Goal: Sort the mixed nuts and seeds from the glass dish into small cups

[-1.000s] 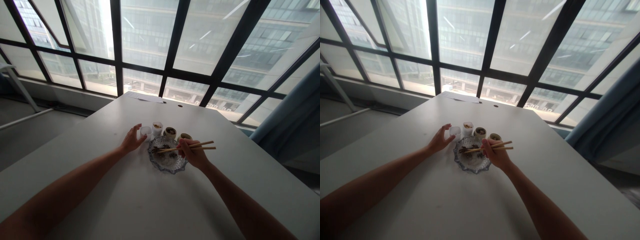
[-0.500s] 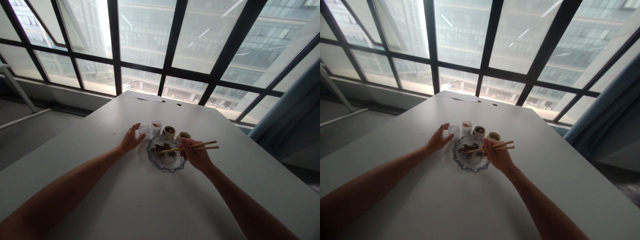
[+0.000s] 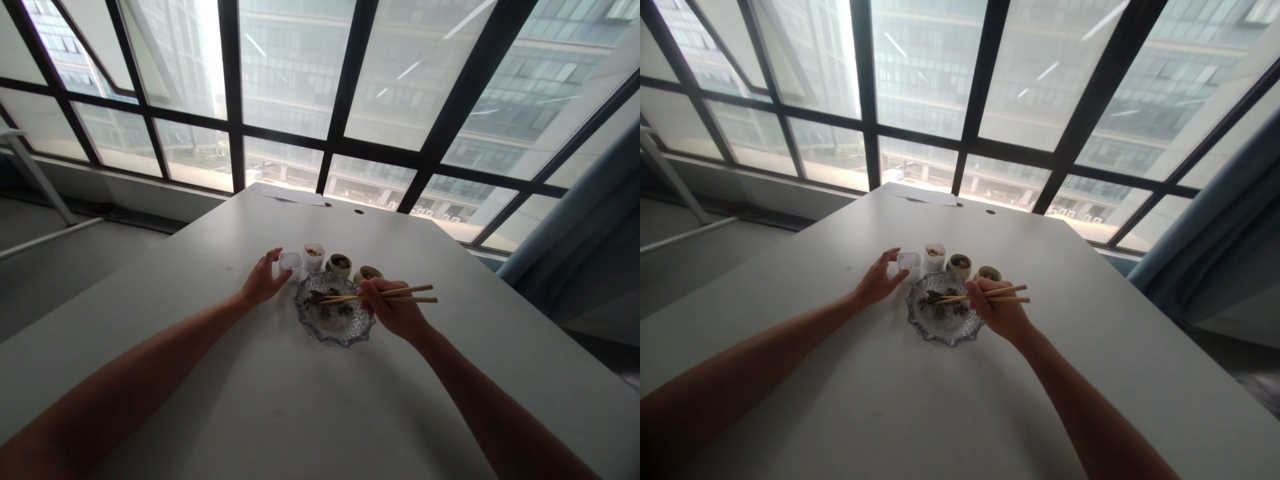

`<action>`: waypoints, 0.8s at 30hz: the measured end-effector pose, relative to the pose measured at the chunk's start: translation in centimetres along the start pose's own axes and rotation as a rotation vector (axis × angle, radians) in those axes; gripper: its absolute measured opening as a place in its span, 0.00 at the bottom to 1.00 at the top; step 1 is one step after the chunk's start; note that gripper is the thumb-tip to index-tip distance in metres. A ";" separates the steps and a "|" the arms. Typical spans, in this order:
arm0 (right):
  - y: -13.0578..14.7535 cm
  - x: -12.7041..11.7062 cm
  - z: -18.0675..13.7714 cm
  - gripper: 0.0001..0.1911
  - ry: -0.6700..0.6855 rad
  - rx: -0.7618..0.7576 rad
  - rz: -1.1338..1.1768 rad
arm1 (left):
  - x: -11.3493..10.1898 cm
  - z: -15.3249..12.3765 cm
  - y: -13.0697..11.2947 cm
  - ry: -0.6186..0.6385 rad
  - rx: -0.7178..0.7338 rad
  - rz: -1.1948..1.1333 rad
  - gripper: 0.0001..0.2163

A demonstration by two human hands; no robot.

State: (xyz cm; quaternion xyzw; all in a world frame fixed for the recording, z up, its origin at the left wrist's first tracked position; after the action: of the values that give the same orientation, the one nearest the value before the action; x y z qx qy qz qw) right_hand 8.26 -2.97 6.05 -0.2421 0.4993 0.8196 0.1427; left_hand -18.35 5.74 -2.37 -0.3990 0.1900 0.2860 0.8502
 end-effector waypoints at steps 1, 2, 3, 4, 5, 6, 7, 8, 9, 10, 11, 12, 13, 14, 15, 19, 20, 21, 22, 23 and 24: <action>-0.1 0.2 0.1 0.26 0.016 -0.003 0.000 | 0.0 0.0 0.1 0.002 -0.002 0.001 0.29; -0.3 0.3 0.2 0.26 0.022 -0.001 0.004 | 0.1 0.0 0.1 0.004 -0.004 0.002 0.29; -0.5 0.3 0.3 0.26 0.024 0.003 0.012 | 0.1 0.0 0.2 0.008 -0.006 0.000 0.29; -0.6 0.3 0.4 0.25 0.021 0.007 0.021 | 0.2 0.0 0.2 0.012 -0.007 -0.001 0.29; -0.7 0.3 0.4 0.25 0.016 0.012 0.030 | 0.2 0.0 0.2 0.013 -0.007 -0.003 0.29; -0.7 0.3 0.4 0.26 0.011 0.019 0.041 | 0.2 0.0 0.2 0.013 -0.007 -0.004 0.29; -0.8 0.2 0.4 0.26 -0.002 0.031 0.055 | 0.2 0.0 0.2 0.011 -0.006 -0.006 0.29; -1.0 0.0 0.5 0.27 -0.023 0.051 0.075 | 0.1 0.0 0.2 0.009 -0.005 -0.009 0.29; -1.4 -0.4 0.5 0.28 -0.060 0.078 0.105 | 0.1 0.1 0.2 0.007 -0.005 -0.012 0.29; -1.9 -0.8 0.5 0.29 -0.109 0.115 0.144 | 0.1 0.1 0.1 0.006 -0.006 -0.016 0.29; -2.6 -1.4 0.5 0.30 -0.163 0.162 0.192 | 0.0 0.1 0.1 0.006 -0.007 -0.020 0.29; -3.5 -1.9 0.4 0.31 -0.222 0.211 0.248 | 0.0 0.1 0.0 0.005 -0.007 -0.025 0.29; -4.4 -2.4 0.3 0.31 -0.274 0.257 0.311 | -0.1 0.1 0.0 0.003 -0.004 -0.033 0.29; -5.4 -2.8 0.3 0.31 -0.315 0.294 0.375 | -0.2 0.1 -0.1 -0.002 0.003 -0.044 0.30; -6.2 -3.1 0.2 0.31 -0.347 0.320 0.436 | -0.3 0.1 -0.3 -0.007 0.013 -0.057 0.30; -8.4 -3.8 0.1 0.29 -0.401 0.351 0.573 | -0.4 0.2 -0.8 -0.022 0.061 -0.124 0.32; -8.7 -3.9 -0.1 0.29 -0.415 0.355 0.581 | -0.4 0.1 -0.8 -0.023 0.061 -0.136 0.32; -8.9 -4.1 -0.2 0.29 -0.431 0.358 0.586 | -0.3 0.1 -0.7 -0.023 0.054 -0.146 0.32; -9.0 -4.3 -0.4 0.29 -0.454 0.359 0.588 | -0.3 0.1 -0.5 -0.022 0.039 -0.152 0.32; -9.0 -4.6 -0.5 0.29 -0.478 0.354 0.587 | -0.3 0.1 -0.1 -0.019 0.015 -0.152 0.33; -8.9 -4.9 -0.6 0.29 -0.504 0.343 0.582 | -0.3 0.1 0.2 -0.012 -0.015 -0.148 0.33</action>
State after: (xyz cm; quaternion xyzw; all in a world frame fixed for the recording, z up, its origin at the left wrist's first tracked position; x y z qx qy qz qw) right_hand 16.78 0.61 1.77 0.1441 0.6257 0.7642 0.0611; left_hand -18.69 5.85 -2.32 -0.4165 0.1530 0.2262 0.8672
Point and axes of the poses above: each hand's wrist, its own z-axis towards the middle knuckle, its own x-axis out of the palm, y = z × x, the point moved 10 cm from there along z, towards the middle knuckle, and after that the axes turned 4 degrees about x, right-handed, at the moved point
